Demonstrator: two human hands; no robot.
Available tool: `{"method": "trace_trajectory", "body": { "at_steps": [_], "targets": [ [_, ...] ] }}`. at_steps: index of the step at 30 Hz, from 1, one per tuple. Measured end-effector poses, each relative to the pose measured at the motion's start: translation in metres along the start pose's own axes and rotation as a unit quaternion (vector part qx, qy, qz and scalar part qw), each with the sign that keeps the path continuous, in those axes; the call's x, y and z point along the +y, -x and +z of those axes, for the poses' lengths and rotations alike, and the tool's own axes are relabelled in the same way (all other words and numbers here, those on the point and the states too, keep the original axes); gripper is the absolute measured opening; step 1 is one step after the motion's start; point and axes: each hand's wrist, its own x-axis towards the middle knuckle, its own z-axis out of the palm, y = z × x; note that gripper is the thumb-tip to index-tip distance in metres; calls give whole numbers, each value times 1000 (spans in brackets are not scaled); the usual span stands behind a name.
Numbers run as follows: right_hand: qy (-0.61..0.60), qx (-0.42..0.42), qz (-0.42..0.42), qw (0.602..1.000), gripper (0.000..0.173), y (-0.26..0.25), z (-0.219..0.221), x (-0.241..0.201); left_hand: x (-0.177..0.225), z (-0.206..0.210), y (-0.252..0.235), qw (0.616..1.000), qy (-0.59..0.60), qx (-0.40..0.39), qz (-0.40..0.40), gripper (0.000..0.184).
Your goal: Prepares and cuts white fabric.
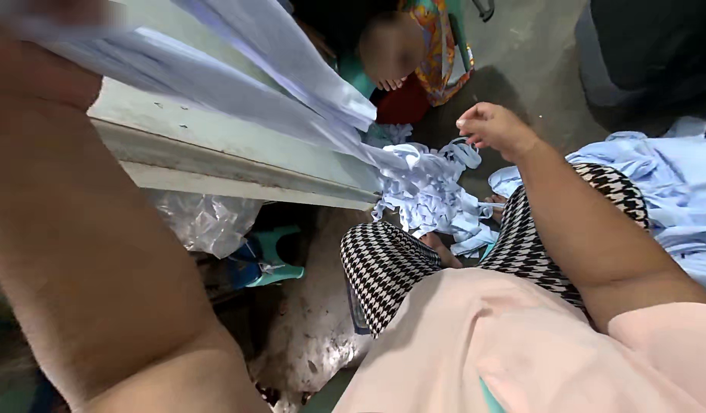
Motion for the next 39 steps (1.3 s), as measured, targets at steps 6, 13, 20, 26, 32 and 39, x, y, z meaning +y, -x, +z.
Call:
{"method": "trace_trajectory", "body": {
  "at_steps": [6,13,20,26,32,39],
  "targets": [
    [-30,-87,-173,981,48,11,20,-36,8,18,45,967,-156,-196,-47,27],
    [-60,-271,-346,896,49,55,73,-138,28,104,85,895,-302,-322,-63,23],
    [-172,-430,-342,817,33,83,111,-151,34,105,95,857,-352,-373,-32,20],
    [-90,-429,-295,849,32,76,101,-98,49,97,89,868,-288,-404,-17,22],
    [-22,-392,-160,906,25,89,52,-42,31,38,98,918,-265,-292,-35,24],
    [-49,-290,-110,949,12,151,-40,-36,-31,28,197,951,-198,-203,-126,17]
  ]
}}
